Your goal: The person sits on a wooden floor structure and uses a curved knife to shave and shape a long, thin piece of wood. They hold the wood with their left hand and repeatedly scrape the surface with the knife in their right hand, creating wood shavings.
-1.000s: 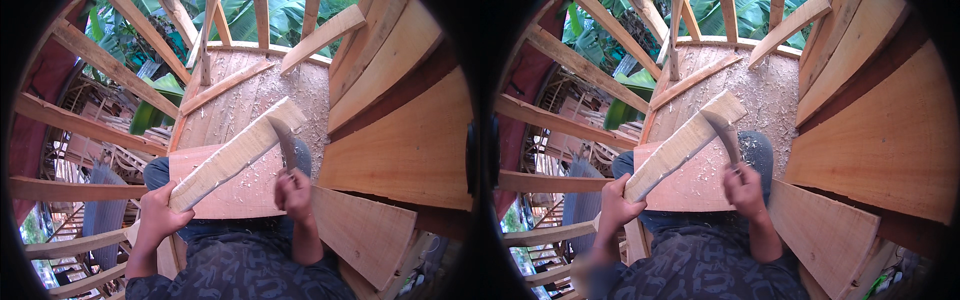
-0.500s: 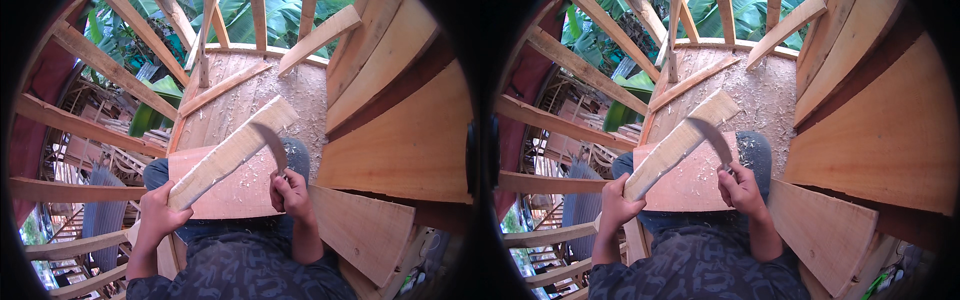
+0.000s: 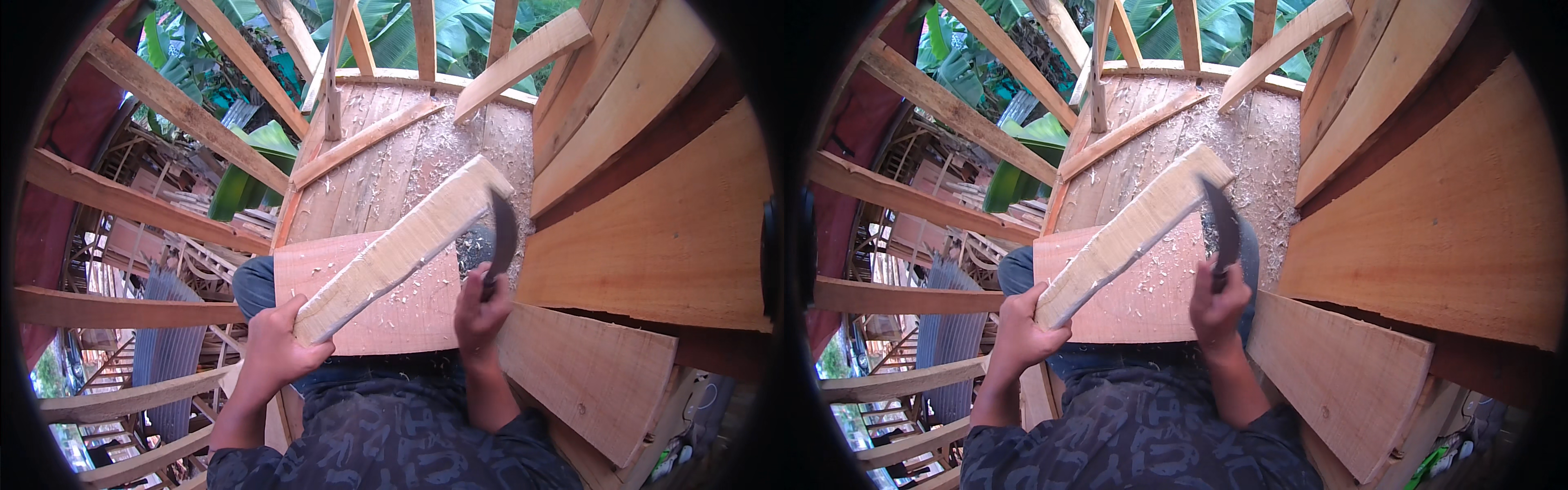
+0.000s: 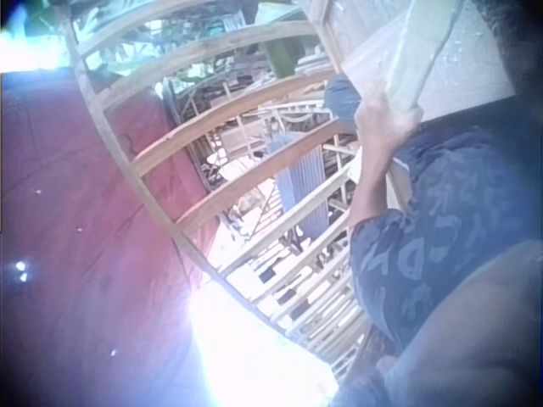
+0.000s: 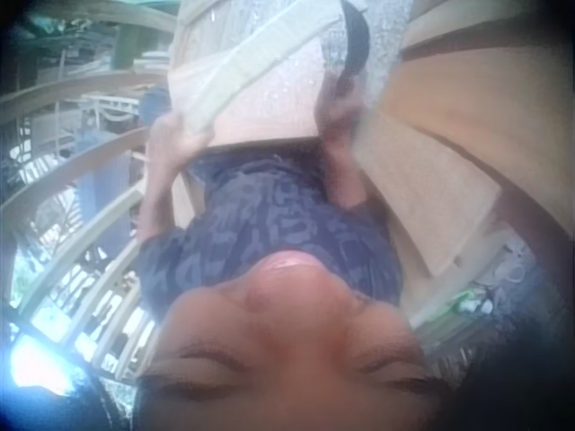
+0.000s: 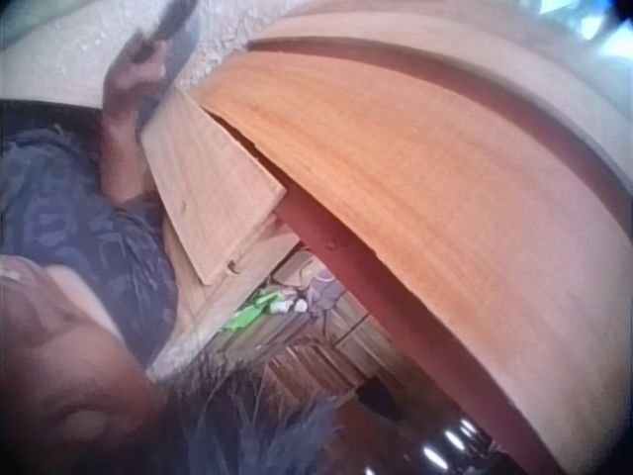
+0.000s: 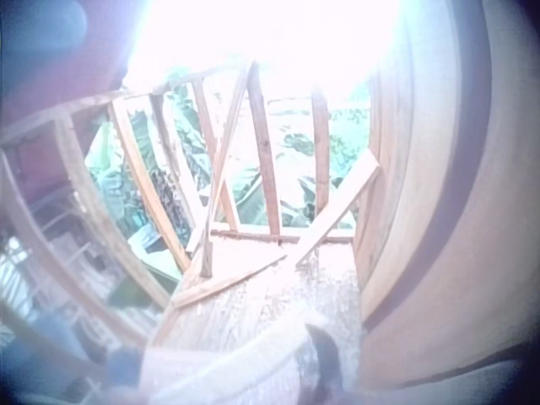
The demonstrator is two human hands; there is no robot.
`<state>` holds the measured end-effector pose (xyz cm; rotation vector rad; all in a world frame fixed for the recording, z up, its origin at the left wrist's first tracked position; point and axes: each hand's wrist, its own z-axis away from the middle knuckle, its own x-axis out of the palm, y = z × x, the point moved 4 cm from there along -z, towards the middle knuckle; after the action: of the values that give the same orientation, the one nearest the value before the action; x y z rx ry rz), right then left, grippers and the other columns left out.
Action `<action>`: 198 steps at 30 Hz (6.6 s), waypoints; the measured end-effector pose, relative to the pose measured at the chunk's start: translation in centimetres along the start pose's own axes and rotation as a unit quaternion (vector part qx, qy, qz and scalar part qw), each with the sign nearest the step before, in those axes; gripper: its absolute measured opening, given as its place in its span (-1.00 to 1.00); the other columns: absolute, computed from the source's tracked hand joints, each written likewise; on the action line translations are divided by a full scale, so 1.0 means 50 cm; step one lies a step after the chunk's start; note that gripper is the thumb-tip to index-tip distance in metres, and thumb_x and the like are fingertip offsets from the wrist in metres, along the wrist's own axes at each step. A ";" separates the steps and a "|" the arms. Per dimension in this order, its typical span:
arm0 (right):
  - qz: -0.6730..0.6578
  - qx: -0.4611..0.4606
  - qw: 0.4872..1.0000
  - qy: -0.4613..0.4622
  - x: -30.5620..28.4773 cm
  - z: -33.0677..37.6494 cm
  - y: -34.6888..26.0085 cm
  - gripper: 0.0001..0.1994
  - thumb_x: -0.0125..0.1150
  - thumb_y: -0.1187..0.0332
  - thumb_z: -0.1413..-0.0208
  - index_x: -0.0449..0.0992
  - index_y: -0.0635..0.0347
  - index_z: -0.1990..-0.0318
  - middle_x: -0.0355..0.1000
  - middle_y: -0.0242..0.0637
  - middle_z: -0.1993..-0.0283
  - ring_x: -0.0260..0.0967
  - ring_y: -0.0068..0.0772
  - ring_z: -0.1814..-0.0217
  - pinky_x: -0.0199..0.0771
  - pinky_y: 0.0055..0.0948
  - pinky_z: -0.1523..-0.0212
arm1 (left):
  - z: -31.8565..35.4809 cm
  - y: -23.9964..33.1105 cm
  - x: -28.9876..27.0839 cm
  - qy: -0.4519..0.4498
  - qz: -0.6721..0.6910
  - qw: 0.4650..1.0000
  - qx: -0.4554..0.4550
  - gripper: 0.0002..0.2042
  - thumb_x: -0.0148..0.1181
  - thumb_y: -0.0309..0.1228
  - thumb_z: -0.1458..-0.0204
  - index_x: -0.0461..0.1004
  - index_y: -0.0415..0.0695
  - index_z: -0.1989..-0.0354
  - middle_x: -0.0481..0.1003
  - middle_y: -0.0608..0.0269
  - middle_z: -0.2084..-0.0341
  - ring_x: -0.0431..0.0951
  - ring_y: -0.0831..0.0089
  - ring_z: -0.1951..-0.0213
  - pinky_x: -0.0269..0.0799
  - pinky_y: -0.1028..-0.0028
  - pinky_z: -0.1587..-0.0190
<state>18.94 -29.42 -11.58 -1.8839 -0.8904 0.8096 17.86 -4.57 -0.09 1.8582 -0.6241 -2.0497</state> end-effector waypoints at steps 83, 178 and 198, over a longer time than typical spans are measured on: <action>-0.357 0.209 0.870 -0.267 -0.025 -0.023 -0.014 -0.94 0.03 0.52 -0.16 0.30 0.28 0.33 0.19 -0.44 0.72 0.11 -0.71 0.82 0.06 -0.66 0.83 | 0.036 -0.028 0.019 -0.074 0.143 0.984 -0.080 -0.67 0.25 -0.35 0.32 0.48 -0.25 0.32 0.52 0.02 0.54 0.57 0.16 0.41 0.42 0.41 0.31; -0.342 0.276 0.843 -0.310 -0.009 -0.028 -0.042 -0.82 0.01 0.46 -0.19 0.40 0.34 0.10 0.23 -0.51 0.66 0.08 -0.79 0.75 0.05 -0.69 0.74 | 0.043 -0.076 0.060 0.033 0.103 0.993 -0.043 -0.74 0.21 -0.44 0.32 0.43 -0.28 0.40 0.44 0.06 0.68 0.54 0.28 0.61 0.39 0.45 0.48; -0.307 0.281 0.859 -0.300 -0.004 -0.011 -0.048 -0.80 0.12 0.44 -0.12 0.47 0.30 0.11 0.24 -0.58 0.64 0.09 -0.84 0.68 0.05 -0.72 0.67 | 0.052 -0.076 0.065 -0.008 0.088 0.995 -0.035 -0.70 0.21 -0.39 0.36 0.45 -0.25 0.37 0.46 -0.03 0.64 0.55 0.03 0.50 0.42 0.35 0.43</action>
<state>18.68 -28.95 -9.16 -0.7480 -1.3546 1.1053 15.17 -2.61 -4.63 1.6861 -0.6855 -1.9485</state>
